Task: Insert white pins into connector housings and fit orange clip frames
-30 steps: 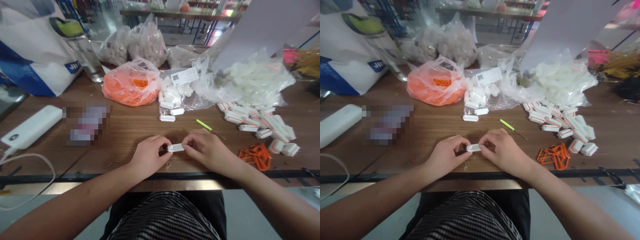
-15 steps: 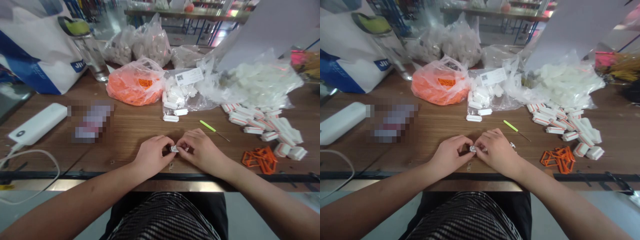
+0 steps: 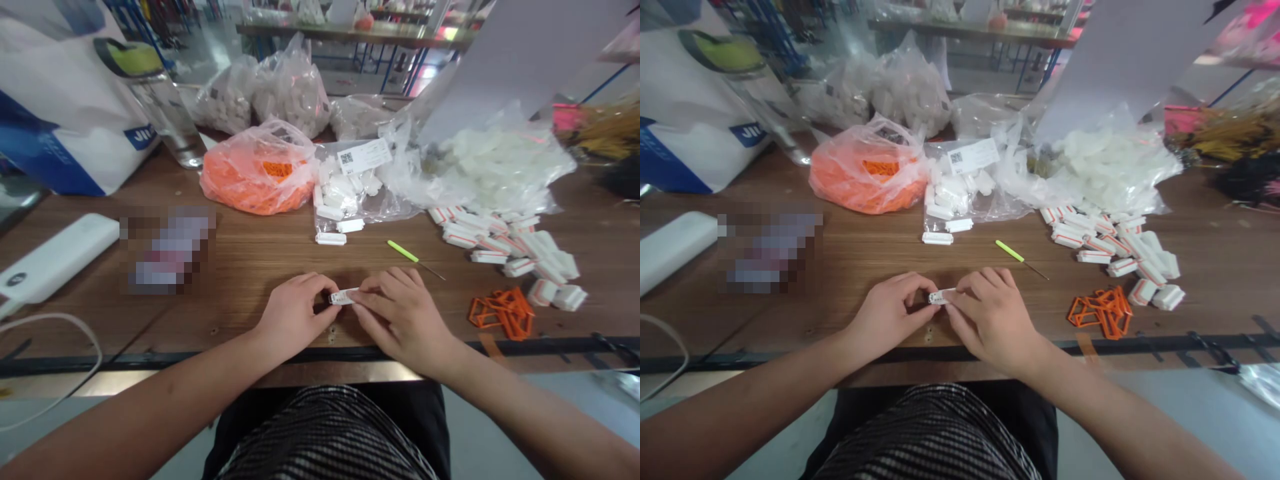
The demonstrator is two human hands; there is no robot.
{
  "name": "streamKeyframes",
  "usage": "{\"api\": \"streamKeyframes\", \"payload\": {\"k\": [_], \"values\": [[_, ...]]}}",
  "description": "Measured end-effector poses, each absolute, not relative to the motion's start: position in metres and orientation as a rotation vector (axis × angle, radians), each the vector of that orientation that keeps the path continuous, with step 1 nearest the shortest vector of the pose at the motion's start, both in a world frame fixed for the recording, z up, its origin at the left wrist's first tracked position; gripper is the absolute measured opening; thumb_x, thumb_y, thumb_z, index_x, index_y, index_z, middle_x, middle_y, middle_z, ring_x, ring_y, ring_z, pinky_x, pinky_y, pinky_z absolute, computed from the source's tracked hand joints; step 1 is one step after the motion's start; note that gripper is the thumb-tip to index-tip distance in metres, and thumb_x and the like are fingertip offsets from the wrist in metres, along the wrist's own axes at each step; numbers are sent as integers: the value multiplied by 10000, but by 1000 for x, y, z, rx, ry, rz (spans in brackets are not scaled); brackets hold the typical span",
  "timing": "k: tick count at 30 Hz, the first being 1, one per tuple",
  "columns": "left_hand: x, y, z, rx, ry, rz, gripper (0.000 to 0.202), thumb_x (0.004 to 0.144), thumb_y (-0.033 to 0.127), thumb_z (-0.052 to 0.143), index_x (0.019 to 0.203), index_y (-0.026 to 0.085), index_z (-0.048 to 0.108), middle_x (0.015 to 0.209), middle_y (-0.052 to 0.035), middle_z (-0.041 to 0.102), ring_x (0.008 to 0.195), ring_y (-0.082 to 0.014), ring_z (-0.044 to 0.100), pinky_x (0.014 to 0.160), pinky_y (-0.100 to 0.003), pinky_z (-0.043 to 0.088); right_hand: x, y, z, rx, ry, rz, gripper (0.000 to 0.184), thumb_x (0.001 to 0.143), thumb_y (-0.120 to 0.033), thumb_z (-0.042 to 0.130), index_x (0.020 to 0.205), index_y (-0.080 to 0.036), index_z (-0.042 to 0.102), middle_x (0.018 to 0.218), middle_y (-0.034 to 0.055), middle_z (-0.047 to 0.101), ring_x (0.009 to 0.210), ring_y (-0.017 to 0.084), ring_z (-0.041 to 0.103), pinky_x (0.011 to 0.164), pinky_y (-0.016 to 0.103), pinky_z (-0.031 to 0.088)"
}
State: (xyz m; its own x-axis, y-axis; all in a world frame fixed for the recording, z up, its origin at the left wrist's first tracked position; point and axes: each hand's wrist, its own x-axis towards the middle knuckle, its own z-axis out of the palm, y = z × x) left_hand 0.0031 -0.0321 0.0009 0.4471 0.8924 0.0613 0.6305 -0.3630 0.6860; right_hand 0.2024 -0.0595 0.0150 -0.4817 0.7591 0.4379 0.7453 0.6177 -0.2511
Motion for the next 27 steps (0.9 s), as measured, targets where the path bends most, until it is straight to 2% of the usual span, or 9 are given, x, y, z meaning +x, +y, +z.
{"api": "streamKeyframes", "payload": {"k": [4,7,11,17,23,27], "values": [[2,-32,2,2123,1283,549,85,795,185,676,869,219,650,732,33,583,697,-147,549,712,-289,445,224,-33,17,-1270,-2247,-5,166,899,-223,574,840,-192,726,830,51,700,779,197,612,734,361,362],[2,-32,2,2126,1286,532,105,793,183,678,886,219,649,738,32,582,694,-149,546,710,-292,439,232,-5,15,-1340,-2276,-8,169,893,-223,561,835,-191,716,823,59,700,799,216,631,742,364,378],[2,-32,1,2136,1275,541,110,790,182,678,889,217,645,755,29,588,707,-150,556,712,-286,440,223,23,9,-1359,-2346,66,155,854,-254,598,930,-190,717,884,76,694,824,231,626,791,380,419],[1,-31,1,2146,1273,545,107,789,183,673,884,219,638,765,25,600,716,-154,562,715,-296,448,203,37,-1,-1402,-2356,94,254,824,-272,635,1059,-194,691,963,85,663,821,221,614,762,341,466],[2,-31,0,2150,1265,541,112,787,180,683,880,217,632,753,28,587,690,-150,547,688,-292,432,199,39,-8,-1428,-2349,106,275,850,-283,610,1095,-180,680,917,79,677,748,201,615,727,327,469],[2,-32,1,2157,1266,547,109,787,180,687,874,214,629,750,29,580,682,-147,537,669,-285,415,197,42,-10,-1437,-2340,148,270,850,-287,619,1086,-172,684,908,78,677,787,212,619,754,334,467]]}}
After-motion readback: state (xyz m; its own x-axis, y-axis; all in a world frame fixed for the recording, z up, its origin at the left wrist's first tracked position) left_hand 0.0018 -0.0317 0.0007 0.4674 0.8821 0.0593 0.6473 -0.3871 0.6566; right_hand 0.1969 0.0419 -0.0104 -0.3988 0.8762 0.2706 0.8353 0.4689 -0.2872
